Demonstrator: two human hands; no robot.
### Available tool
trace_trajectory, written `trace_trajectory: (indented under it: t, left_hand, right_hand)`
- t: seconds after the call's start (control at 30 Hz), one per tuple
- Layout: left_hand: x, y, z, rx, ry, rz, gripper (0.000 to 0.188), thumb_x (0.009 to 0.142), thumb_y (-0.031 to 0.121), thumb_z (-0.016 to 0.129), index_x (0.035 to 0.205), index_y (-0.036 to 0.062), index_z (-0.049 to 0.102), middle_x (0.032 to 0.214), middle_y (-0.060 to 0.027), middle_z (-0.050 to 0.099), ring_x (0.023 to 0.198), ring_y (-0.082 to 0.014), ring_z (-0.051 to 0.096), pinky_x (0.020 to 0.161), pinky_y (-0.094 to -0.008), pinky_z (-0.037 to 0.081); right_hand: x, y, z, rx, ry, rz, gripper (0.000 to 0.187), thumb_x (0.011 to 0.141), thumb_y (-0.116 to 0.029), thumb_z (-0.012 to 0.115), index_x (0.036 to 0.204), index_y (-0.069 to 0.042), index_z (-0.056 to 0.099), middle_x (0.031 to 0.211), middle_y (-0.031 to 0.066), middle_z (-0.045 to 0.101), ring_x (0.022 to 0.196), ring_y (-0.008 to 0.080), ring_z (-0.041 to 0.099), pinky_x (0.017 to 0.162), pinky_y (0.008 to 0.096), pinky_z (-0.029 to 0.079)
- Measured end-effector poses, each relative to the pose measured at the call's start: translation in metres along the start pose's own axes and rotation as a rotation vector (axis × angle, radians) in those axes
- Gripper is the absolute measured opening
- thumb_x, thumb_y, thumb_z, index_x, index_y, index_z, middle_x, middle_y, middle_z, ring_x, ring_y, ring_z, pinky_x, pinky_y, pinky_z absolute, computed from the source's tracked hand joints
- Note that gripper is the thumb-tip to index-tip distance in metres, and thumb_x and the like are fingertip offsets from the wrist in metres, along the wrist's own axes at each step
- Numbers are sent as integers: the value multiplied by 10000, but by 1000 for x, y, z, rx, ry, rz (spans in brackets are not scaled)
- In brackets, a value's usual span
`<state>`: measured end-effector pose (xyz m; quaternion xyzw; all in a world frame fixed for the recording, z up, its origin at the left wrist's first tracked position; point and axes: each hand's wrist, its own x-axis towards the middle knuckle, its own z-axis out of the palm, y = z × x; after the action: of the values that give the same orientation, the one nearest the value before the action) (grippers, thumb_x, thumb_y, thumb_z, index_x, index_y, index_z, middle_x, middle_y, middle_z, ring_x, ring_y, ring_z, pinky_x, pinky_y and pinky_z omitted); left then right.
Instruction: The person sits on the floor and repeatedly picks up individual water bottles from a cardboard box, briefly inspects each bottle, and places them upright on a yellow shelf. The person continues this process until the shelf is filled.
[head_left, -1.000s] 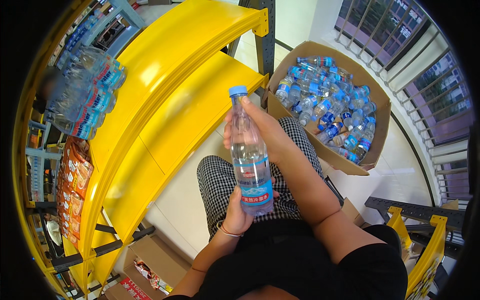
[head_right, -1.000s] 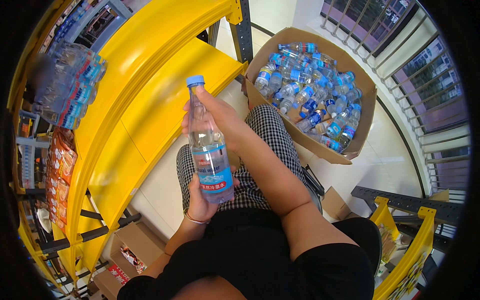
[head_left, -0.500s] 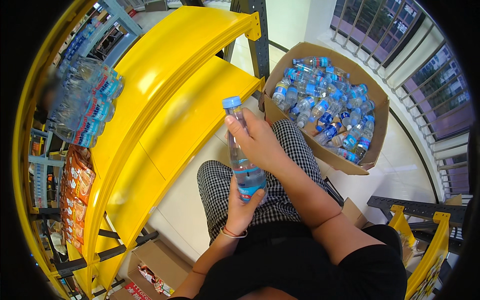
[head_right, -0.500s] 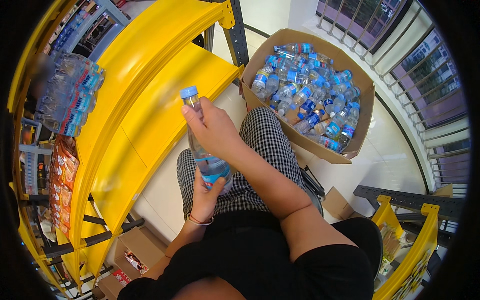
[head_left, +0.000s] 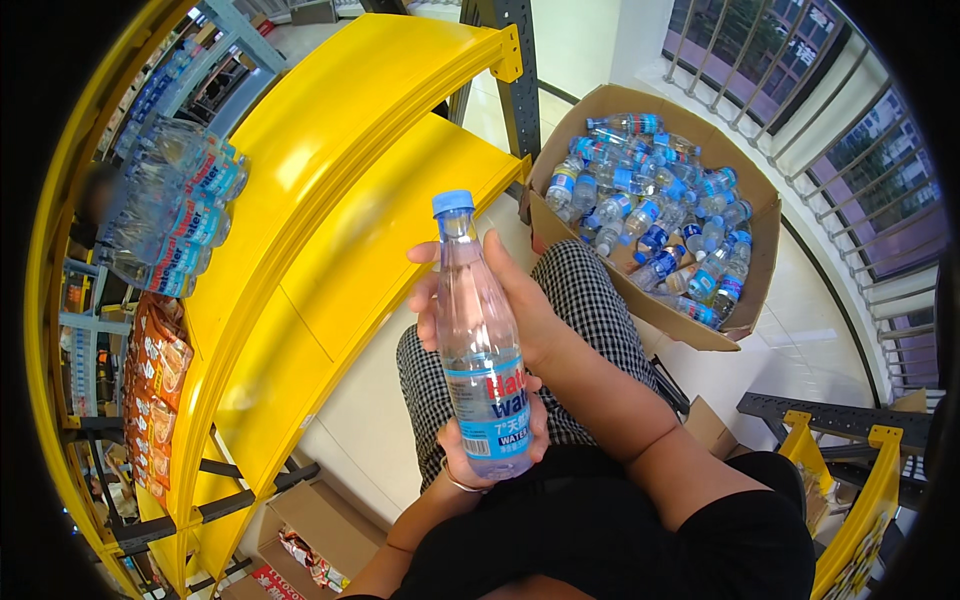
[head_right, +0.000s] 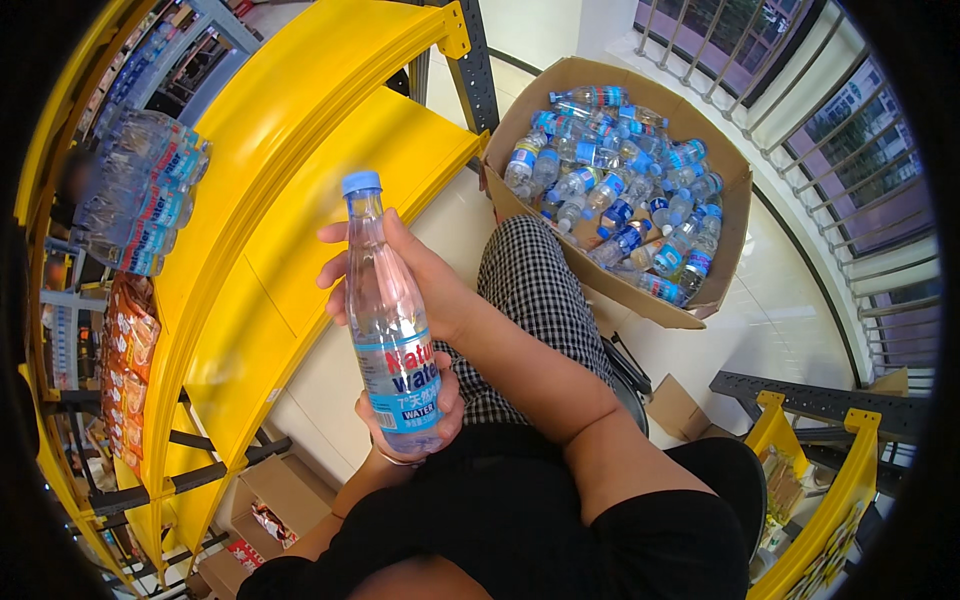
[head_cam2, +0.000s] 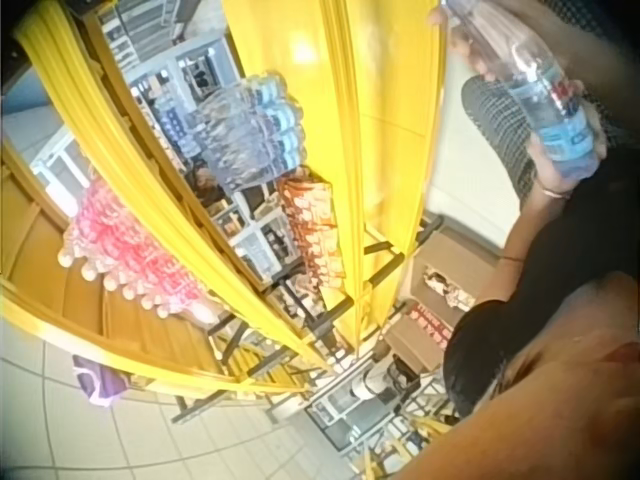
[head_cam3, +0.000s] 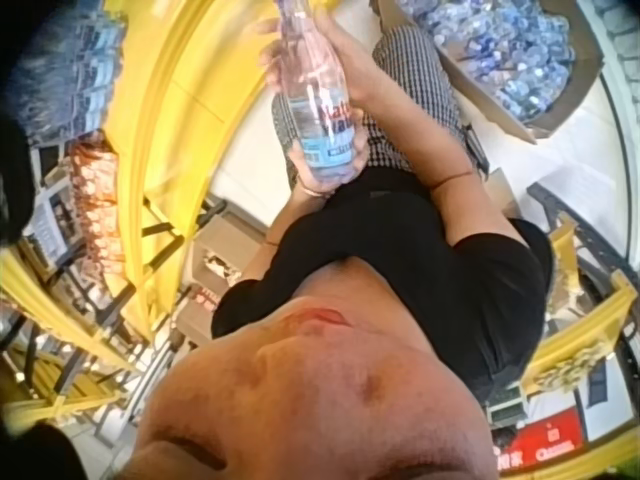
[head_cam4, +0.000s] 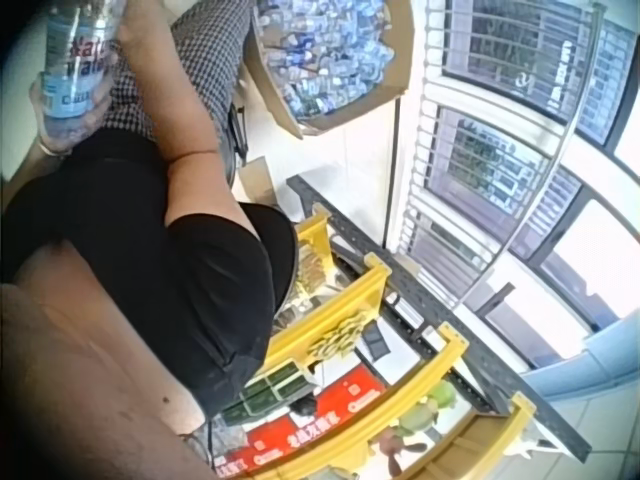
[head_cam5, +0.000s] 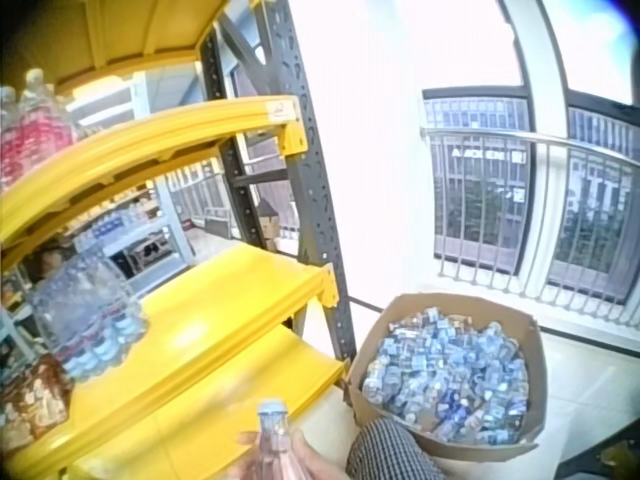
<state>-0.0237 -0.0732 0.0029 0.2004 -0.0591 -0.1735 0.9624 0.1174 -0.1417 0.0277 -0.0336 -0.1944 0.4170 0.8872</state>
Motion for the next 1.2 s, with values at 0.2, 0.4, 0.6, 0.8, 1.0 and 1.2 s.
trace_trajectory:
  t: [0.2,0.4,0.6,0.8,1.0,1.2]
  left_hand:
    - [1,1,-1,-27,37,-14,902,788,650,527,1317,-60,354,942,-195,555,649,-271,593,434,-278,462]
    - [2,5,-1,102,117,-36,925,770,704,495,1301,-45,377,1016,-190,568,725,-267,612,483,-297,489]
    - [-1,8,-14,348,276,5,778,877,620,381,1313,-24,383,1215,-185,525,1010,-283,587,825,-382,501]
    - [-5,5,-35,487,328,110,618,943,404,455,1369,-5,272,1248,-152,502,1104,-246,541,966,-367,421]
    - [3,4,-27,857,429,211,580,898,181,595,1353,6,281,1191,-97,515,1052,-162,532,937,-322,422]
    - [3,7,-22,835,452,190,592,871,191,632,1335,2,318,1159,-102,540,1027,-168,555,890,-310,460]
  right_hand:
    - [0,-1,-8,-1,30,-12,489,963,-479,343,1182,-71,497,902,120,627,813,267,647,745,396,541]
    - [-1,-5,-6,-27,127,-34,479,974,-454,323,1131,-40,506,866,142,610,765,280,653,677,372,559]
    - [-5,-18,-3,-287,290,-35,411,972,-405,373,1101,-38,506,875,140,620,769,251,651,695,344,543]
    - [-4,-17,4,-578,428,-3,315,965,-332,447,1082,-46,511,845,92,631,763,184,644,696,304,529]
    - [0,-9,-1,-980,579,-68,278,965,-317,471,1045,-55,517,812,42,625,720,99,607,661,238,489]
    - [-1,-8,-1,-977,585,-87,267,974,-312,455,1040,-61,518,855,47,619,734,97,594,679,240,486]
